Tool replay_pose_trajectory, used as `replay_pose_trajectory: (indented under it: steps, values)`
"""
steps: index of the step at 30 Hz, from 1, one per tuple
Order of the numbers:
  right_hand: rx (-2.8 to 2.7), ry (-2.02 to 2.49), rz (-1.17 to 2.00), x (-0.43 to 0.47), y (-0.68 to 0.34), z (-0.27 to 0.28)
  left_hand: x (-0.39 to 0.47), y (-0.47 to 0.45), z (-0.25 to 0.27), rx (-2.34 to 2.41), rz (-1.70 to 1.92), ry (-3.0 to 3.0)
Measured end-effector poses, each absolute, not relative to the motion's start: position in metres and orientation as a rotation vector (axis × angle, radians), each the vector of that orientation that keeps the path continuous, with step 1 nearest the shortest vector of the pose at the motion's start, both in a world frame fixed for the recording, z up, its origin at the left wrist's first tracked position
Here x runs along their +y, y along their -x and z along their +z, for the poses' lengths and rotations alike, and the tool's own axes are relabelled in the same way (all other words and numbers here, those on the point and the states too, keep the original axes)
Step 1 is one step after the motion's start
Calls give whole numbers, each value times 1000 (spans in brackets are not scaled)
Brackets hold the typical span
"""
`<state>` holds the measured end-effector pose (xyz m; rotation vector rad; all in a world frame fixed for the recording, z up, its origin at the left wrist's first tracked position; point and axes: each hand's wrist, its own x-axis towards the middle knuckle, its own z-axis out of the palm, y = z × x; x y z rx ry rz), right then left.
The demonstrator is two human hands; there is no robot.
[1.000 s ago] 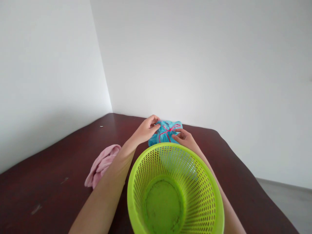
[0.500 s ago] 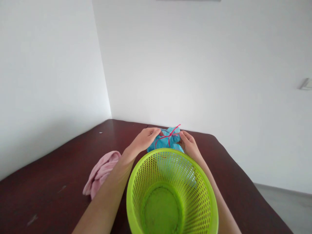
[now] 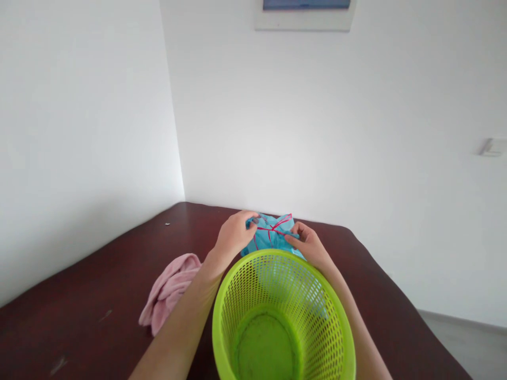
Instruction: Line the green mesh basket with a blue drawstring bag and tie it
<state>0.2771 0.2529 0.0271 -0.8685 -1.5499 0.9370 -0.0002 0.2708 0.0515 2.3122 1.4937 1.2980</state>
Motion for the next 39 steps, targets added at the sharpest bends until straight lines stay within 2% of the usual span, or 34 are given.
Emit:
replay_pose_trajectory:
  steps: [4, 9, 13, 21, 31, 39]
  values:
    - [-1569, 820, 915, 252, -279, 29, 272, -3, 49, 1184, 1308, -2376]
    - [-1630, 865, 974, 243, -280, 33, 260, -15, 52, 989, 1098, -2343]
    - [-1650, 896, 854, 242, -280, 33, 253, -19, 55, 869, 984, -2347]
    - [-1707, 975, 799, 237, -286, 39, 265, -17, 49, 908, 1224, -2263]
    - [-1711, 950, 644, 238, -280, 42, 261, -23, 51, 836, 1164, -2111]
    - [-1182, 902, 645, 242, -287, 38, 270, 0, 52, 1219, 1053, -2226]
